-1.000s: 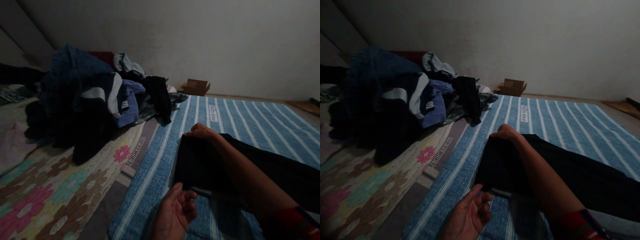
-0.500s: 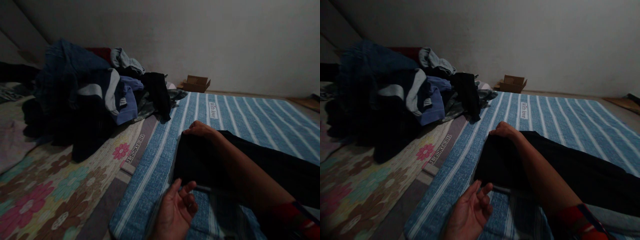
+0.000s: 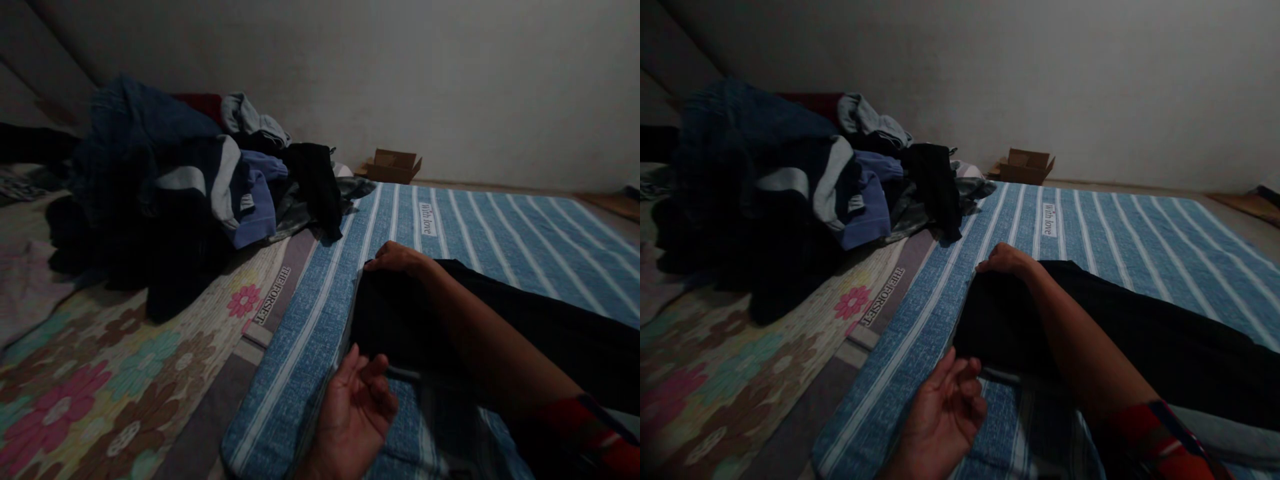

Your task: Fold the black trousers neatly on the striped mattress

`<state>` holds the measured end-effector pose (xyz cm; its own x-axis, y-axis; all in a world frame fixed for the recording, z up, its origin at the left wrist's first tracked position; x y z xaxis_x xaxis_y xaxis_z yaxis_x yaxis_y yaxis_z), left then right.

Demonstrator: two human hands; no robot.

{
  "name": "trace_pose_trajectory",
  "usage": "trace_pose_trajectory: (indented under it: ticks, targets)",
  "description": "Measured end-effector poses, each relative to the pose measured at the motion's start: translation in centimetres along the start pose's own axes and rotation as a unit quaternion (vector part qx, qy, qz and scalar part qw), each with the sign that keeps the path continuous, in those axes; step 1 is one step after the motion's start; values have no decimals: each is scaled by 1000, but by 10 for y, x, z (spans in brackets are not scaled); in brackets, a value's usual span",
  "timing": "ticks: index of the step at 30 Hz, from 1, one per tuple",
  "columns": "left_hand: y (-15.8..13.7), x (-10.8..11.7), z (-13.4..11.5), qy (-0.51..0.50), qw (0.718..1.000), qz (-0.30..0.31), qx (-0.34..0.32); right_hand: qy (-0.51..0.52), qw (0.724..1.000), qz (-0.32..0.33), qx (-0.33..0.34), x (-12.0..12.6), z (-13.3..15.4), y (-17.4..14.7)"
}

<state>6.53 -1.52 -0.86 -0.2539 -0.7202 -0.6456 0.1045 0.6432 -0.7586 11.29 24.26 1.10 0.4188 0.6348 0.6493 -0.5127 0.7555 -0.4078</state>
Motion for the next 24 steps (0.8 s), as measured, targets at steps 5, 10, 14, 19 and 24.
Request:
trace_pose_trajectory:
  ticks: [5,10,14,19,24]
  targets:
    - [3,-3,1,30,999,16,13,17,1000,-5,5,0,2,-1]
    - [4,-7,1,42,999,0,14,42,999,3,-2,-2,0,-1]
    - [5,-7,3,8,1000,-15,21,46,999,-2,-2,0,4,-4]
    - [5,-2,5,-51,997,40,48,26,999,-33,10,2,17,-1]
    - [6,4,0,-69,994,73,35,-10,998,-61,27,-4,26,5]
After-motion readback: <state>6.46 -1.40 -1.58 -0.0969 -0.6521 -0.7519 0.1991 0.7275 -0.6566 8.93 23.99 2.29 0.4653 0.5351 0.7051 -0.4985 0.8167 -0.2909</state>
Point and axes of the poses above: each hand's wrist, its own y-axis towards the middle knuckle, its own x-axis out of the back of the hand, z = x × y, the point moved 4 cm from there along y, towards the middle knuckle, and after that the axes turned 1 degree about y, right-handed, at the moved point
